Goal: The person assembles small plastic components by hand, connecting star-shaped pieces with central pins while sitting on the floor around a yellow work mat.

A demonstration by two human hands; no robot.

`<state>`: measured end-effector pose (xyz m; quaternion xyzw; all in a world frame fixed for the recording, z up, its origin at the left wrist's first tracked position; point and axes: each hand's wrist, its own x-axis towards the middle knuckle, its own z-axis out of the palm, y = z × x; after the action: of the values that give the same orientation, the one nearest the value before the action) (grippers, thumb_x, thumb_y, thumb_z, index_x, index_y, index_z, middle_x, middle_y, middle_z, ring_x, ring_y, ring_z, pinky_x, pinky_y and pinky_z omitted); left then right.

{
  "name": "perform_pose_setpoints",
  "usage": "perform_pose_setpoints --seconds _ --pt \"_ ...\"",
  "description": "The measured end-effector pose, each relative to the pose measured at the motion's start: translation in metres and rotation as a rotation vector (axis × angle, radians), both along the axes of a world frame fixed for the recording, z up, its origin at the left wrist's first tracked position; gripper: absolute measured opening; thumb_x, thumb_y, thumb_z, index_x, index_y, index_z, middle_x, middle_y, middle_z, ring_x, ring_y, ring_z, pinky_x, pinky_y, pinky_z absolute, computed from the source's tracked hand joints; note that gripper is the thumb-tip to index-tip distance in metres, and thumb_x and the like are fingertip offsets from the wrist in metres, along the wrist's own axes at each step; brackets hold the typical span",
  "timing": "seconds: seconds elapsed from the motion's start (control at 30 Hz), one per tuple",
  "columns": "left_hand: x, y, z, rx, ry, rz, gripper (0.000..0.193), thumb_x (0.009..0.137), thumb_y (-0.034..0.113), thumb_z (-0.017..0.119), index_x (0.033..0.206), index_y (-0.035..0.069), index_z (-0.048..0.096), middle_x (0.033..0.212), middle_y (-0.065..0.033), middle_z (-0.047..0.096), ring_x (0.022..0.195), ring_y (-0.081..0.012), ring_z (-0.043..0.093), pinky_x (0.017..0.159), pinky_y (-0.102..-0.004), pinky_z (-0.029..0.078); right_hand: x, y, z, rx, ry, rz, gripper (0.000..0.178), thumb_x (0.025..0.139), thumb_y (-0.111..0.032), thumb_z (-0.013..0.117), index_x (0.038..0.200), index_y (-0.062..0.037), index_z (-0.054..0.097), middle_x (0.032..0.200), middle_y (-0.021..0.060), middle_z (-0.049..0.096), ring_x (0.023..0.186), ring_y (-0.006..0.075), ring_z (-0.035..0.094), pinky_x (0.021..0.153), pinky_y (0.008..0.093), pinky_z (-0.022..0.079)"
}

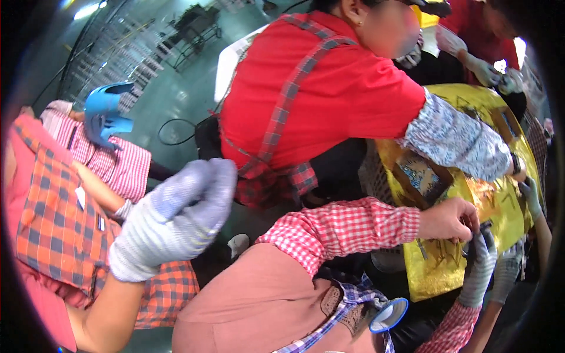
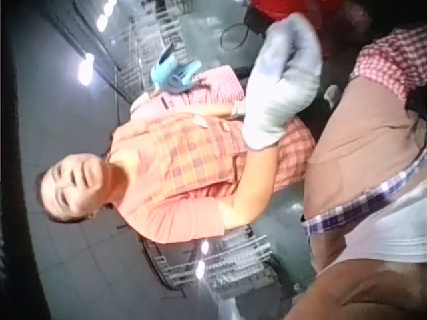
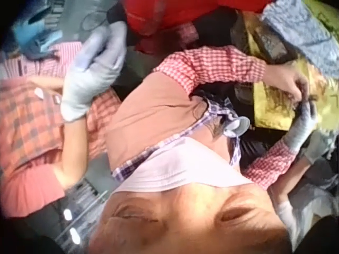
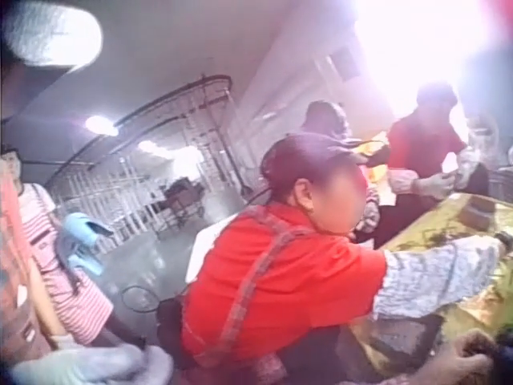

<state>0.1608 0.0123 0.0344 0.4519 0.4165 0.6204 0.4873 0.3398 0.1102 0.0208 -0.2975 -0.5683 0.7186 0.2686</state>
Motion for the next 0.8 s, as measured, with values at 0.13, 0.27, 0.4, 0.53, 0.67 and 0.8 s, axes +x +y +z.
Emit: perform_pose_setpoints --seconds 0.13,0.27,0.4,0.53,0.67,0.8 --pt "-0.003 -0.001 0.008 -0.037 -0.008 0.021 0.018 0.077 0.002 0.066 0.094 -0.003 0.063 0.080 -0.0078 0.064 0.067 -0.0116 0.062 0.057 -0.0252 0.052 -0.012 -0.001 0.007 0.093 -0.007 -0.061 0.018 0.095 -0.019 0.062 0.106 -0.0047 0.063 0.087 -0.0054 0.058 0.069 0.0021 0.046 0.060 0.0182 0.036" --pt "0.003 0.006 0.005 -0.001 0.016 0.097 0.016 0.081 -0.001 0.066 0.096 -0.002 0.059 0.080 -0.0071 0.062 0.068 -0.0120 0.063 0.055 -0.0252 0.054 0.000 0.026 -0.008 0.133 -0.012 0.081 0.030 0.095 -0.027 0.061 0.113 -0.0033 0.062 0.088 -0.0052 0.056 0.071 0.0029 0.044 0.062 0.0198 0.034" --pt "0.004 -0.005 0.009 0.020 0.184 0.216 0.012 0.081 0.002 0.067 0.092 -0.003 0.062 0.078 -0.0091 0.065 0.070 -0.0139 0.064 0.061 -0.0285 0.054 -0.009 0.016 -0.013 0.104 0.044 0.036 0.034 0.097 -0.029 0.059 0.118 -0.0030 0.061 0.089 -0.0050 0.056 0.075 0.0033 0.044 0.066 0.0210 0.034" --pt "0.021 -0.004 0.020 0.085 0.353 0.278 0.012 0.081 0.006 0.069 0.086 -0.003 0.065 0.079 -0.0119 0.067 0.073 -0.0172 0.066 0.067 -0.0319 0.053 0.006 0.002 0.015 0.093 0.011 -0.048 0.030 0.096 -0.028 0.060 0.115 -0.0034 0.062 0.089 -0.0046 0.056 0.076 0.0033 0.045 0.066 0.0204 0.034" --pt "0.021 -0.012 0.033 0.090 0.493 0.269 0.016 0.083 0.014 0.071 0.092 0.001 0.068 0.080 -0.0112 0.069 0.075 -0.0176 0.068 0.069 -0.0328 0.053 0.013 -0.011 0.040 0.106 -0.044 -0.022 0.018 0.093 -0.020 0.062 0.097 -0.0034 0.063 0.080 -0.0028 0.055 0.069 0.0047 0.049 0.061 0.0199 0.036" --pt "0.010 -0.023 0.035 -0.051 0.140 0.210 0.011 0.091 0.006 0.065 0.098 -0.002 0.067 0.081 -0.0059 0.068 0.070 -0.0106 0.065 0.065 -0.0256 0.054 -0.008 -0.029 0.067 0.058 0.012 0.045 0.021 0.090 -0.019 0.062 0.095 0.0015 0.065 0.080 0.0009 0.061 0.070 0.0082 0.055 0.066 0.0228 0.043"
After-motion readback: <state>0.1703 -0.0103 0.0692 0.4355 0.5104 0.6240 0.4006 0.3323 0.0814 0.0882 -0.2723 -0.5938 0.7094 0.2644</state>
